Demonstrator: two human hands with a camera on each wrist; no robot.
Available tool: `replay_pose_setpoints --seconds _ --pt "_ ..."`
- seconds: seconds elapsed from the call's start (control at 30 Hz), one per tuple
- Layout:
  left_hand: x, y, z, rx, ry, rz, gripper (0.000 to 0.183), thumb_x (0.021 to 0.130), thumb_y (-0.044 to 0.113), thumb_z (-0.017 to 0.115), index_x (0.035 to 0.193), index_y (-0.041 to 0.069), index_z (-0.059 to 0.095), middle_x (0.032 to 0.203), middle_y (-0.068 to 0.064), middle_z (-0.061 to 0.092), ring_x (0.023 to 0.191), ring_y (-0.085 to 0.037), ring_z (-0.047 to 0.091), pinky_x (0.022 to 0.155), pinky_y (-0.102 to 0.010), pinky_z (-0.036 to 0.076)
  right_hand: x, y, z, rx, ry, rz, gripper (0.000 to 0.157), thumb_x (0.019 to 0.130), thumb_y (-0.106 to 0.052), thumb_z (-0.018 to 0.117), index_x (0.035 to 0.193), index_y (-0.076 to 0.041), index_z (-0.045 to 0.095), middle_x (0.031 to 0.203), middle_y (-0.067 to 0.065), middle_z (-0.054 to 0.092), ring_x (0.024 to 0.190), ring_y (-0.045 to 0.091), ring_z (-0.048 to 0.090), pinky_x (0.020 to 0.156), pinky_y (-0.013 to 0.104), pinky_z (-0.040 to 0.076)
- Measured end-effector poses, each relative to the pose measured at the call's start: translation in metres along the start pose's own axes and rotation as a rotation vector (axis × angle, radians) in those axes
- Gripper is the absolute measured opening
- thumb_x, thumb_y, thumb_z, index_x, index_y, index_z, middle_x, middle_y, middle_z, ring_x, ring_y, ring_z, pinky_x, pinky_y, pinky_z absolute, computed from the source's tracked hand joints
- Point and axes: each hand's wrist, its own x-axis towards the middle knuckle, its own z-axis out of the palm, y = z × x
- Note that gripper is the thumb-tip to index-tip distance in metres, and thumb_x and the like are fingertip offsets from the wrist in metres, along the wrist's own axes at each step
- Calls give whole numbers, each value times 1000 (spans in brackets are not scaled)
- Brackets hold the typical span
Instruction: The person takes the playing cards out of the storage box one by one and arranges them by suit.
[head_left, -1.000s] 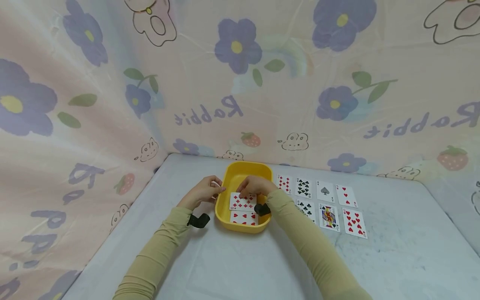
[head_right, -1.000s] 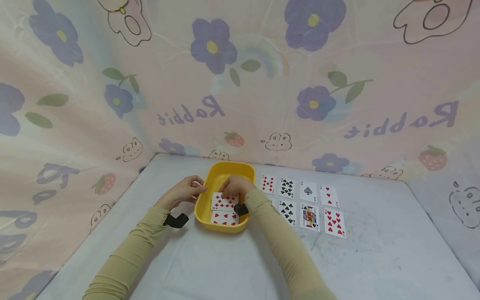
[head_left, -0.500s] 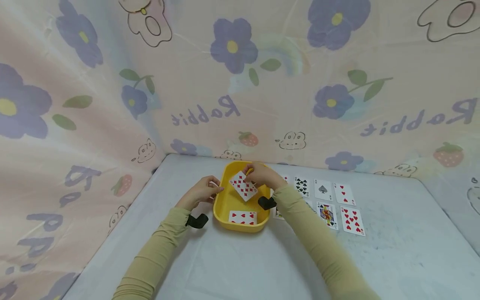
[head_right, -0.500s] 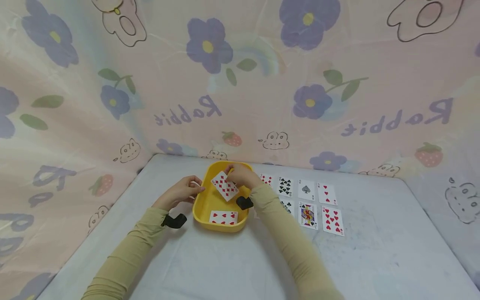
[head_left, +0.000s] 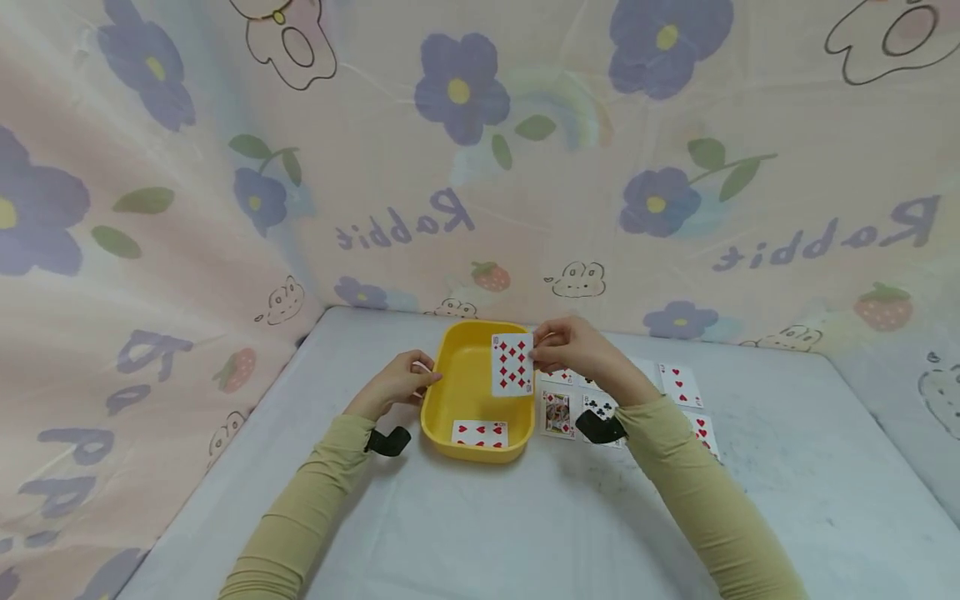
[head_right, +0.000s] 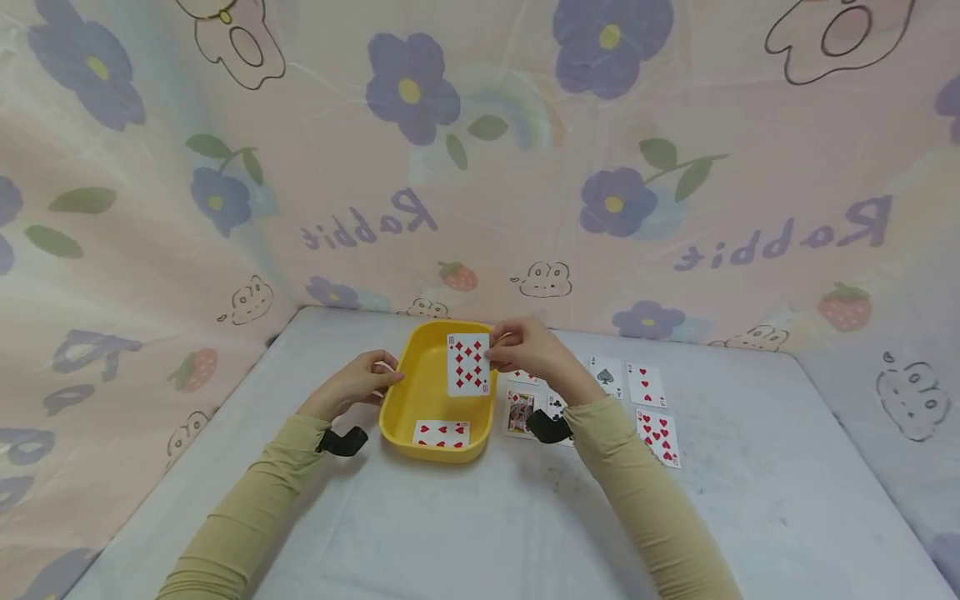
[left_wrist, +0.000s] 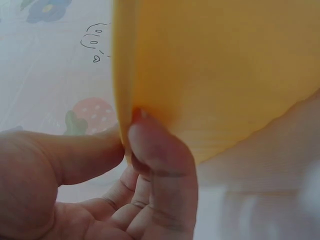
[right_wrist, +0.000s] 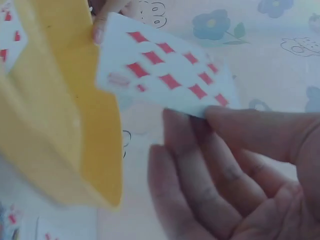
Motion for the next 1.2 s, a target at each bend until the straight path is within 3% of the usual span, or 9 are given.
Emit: replay_pose_setpoints --seconds 0.2,0.5,0.87,1.0,1.2 --pt "-1 2 1 -4 -2 -1 25 94 17 63 112 4 51 90 -12 60 71 -20 57 63 -33 56 -35 19 -16 39 49 49 26 89 -5 67 109 6 54 94 14 62 86 32 66 78 38 55" --pt "-3 3 -3 -3 -8 5 26 94 17 63 112 4 50 92 -13 60 71 -20 57 61 -31 55 -73 62 -19 154 36 149 36 89 -4 67 114 10 46 87 13 66 78 24 66 75 45 55" --pt "-1 -1 1 -15 -8 1 25 94 17 63 112 3 51 91 -14 59 69 -20 58 59 -31 54 -99 111 -3 157 -48 259 31 87 -5 68 108 9 51 80 14 68 67 22 67 66 39 57" --pt "-1 -1 2 -18 -3 3 25 94 16 63 112 3 51 91 -14 59 69 -20 58 58 -30 54 -103 118 4 162 -73 271 29 86 -5 69 106 9 52 75 15 68 64 21 67 63 37 57" --pt "-1 1 1 -2 -6 -1 26 94 18 63 112 4 50 90 -13 59 69 -20 58 59 -30 54 -102 120 12 124 -43 261 33 83 -5 71 107 10 54 74 12 67 61 18 67 61 35 57"
